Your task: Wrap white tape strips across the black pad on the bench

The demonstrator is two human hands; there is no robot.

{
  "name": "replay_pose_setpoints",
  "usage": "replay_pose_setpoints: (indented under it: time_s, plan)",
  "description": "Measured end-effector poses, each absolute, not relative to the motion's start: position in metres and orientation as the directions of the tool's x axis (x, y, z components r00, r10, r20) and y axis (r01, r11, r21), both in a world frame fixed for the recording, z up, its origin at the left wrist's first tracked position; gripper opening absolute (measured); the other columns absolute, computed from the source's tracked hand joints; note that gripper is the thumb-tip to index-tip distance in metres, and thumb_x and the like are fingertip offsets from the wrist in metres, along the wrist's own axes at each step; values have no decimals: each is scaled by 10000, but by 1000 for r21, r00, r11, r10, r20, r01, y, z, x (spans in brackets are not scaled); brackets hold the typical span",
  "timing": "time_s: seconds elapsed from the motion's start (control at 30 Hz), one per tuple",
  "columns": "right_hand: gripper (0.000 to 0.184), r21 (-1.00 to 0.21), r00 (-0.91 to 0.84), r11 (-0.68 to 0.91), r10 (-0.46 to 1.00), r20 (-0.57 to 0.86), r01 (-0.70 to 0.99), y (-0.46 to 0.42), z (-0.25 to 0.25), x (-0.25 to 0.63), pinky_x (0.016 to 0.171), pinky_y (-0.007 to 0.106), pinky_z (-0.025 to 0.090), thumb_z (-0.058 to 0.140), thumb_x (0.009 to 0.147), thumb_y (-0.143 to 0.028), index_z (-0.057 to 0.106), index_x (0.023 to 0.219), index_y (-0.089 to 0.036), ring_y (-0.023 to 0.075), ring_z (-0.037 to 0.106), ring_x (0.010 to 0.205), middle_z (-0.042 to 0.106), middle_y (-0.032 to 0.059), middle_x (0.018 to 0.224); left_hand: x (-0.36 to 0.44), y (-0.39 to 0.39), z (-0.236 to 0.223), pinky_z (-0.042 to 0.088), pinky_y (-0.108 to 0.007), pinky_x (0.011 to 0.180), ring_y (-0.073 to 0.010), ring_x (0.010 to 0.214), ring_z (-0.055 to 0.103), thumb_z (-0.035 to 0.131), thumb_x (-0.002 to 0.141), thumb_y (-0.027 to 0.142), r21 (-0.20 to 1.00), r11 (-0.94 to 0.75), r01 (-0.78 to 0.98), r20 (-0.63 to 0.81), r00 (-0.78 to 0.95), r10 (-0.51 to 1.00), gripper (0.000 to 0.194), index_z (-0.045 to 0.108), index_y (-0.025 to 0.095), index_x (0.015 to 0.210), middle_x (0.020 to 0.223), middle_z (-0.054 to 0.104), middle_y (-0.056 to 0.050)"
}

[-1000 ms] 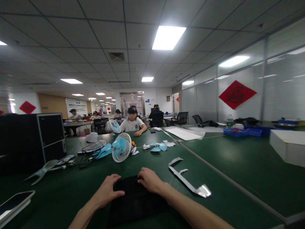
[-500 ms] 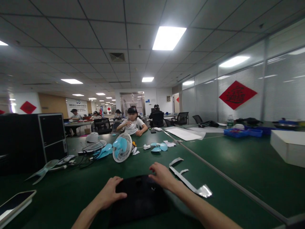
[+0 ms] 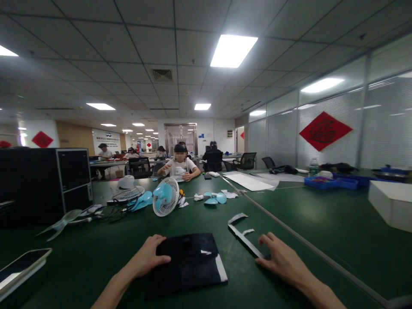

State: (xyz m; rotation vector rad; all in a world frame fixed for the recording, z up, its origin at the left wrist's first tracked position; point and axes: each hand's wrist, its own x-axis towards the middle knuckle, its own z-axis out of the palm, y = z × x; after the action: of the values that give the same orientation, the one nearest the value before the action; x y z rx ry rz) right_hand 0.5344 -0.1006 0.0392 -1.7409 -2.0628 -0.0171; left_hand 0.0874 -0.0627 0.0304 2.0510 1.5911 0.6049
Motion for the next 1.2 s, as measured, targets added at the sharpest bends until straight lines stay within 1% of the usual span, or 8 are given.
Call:
replay_pose_setpoints:
  time_s: [0.13,0.27,0.47,0.63,0.8,0.93,1.07,1.2]
  plan:
    - [227,-237,-152,229,941,302,944,-99,35,535,718,278,441,515,787,-314,654,943,-226,188,604,801,602,56,933,89,-63,31,329,-373,1058,-288,1234,426,632,634,605,601,-226,767,69,232,970,833,477,150,1314,1348,466,-116]
    - [246,-228,-148,242,919,364,943,-94,36,539,724,282,439,436,821,-245,675,870,-221,193,603,816,623,59,897,90,-63,31,330,-375,1059,-284,1241,419,623,641,611,594,-214,776,55,226,973,830,467,159,1319,1357,455,-117]
    - [339,-491,-21,371,813,581,788,-92,59,532,755,328,453,380,879,-373,651,992,-204,215,587,822,626,87,940,91,-67,36,341,-366,1046,-280,1238,423,624,642,615,595,-194,780,32,219,975,854,446,146,1333,1368,443,-116]
    - [337,-790,-104,411,906,411,455,-92,91,499,687,290,436,493,818,-458,653,901,-173,192,568,774,639,51,840,91,-66,38,346,-354,1041,-280,1235,430,630,640,611,591,-194,783,30,219,975,848,454,153,1332,1372,446,-111]
    - [230,-982,-411,187,897,163,19,-83,102,456,567,213,358,694,670,-329,660,803,-145,97,495,600,595,-13,692,88,-64,35,315,-374,1068,-292,1232,425,633,650,594,570,-254,781,72,260,963,769,518,167,1280,1341,487,-112]
    - [203,-999,-617,28,787,11,19,-77,91,428,587,203,355,735,617,-248,684,762,-115,76,491,585,603,-13,675,85,-61,30,306,-385,1081,-290,1258,405,644,639,595,571,-255,780,75,259,963,812,489,161,1308,1369,466,-120]
    - [155,-998,-627,15,779,-28,64,-70,68,415,593,196,346,711,624,-196,700,751,-108,72,493,595,613,-12,671,82,-62,38,307,-389,1077,-287,1278,386,613,683,580,595,-259,761,122,233,965,702,540,177,1254,1400,439,-107]
    - [144,-997,-576,15,817,-32,76,-66,51,417,591,189,348,669,650,-179,711,775,-122,77,497,614,622,-9,689,81,-70,59,450,-332,844,-227,984,580,431,818,598,671,-307,674,138,294,946,524,659,168,1012,1052,658,-79]
